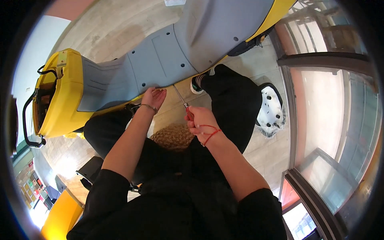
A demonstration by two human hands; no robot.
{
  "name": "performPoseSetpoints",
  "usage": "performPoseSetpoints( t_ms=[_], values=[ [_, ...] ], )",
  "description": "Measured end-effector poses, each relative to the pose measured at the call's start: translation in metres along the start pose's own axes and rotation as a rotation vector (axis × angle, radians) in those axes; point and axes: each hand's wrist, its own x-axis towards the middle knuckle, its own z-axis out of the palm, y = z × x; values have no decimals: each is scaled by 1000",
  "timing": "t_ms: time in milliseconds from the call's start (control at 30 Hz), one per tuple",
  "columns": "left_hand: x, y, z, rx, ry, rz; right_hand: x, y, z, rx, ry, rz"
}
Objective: Removing screws from a scooter body panel using a screwdriver and then an electric drill to access internal components.
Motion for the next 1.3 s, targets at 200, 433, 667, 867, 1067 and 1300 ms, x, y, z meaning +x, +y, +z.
performPoseSetpoints(
  t_ms=[200, 433, 667, 867, 1067, 1300],
  values=[
    [12, -1, 5, -33, -61, -70, 17, 50, -10, 100, 73, -48],
    [4, 10, 1, 66, -91, -44, 52, 101, -25, -696, 249, -732],
    [-5, 12, 3, 198, -49, -75, 78, 120, -26, -1153, 401, -515],
    [-15, 11, 4, 276, -49, -42, 96, 107, -46, -1113, 368, -515],
    [-19, 20, -3, 209, -34, -69, 143, 65, -34, -1227, 422, -444],
    [-22, 20, -5, 84, -152, 91, 180, 56, -36, -1222, 391, -546]
  ],
)
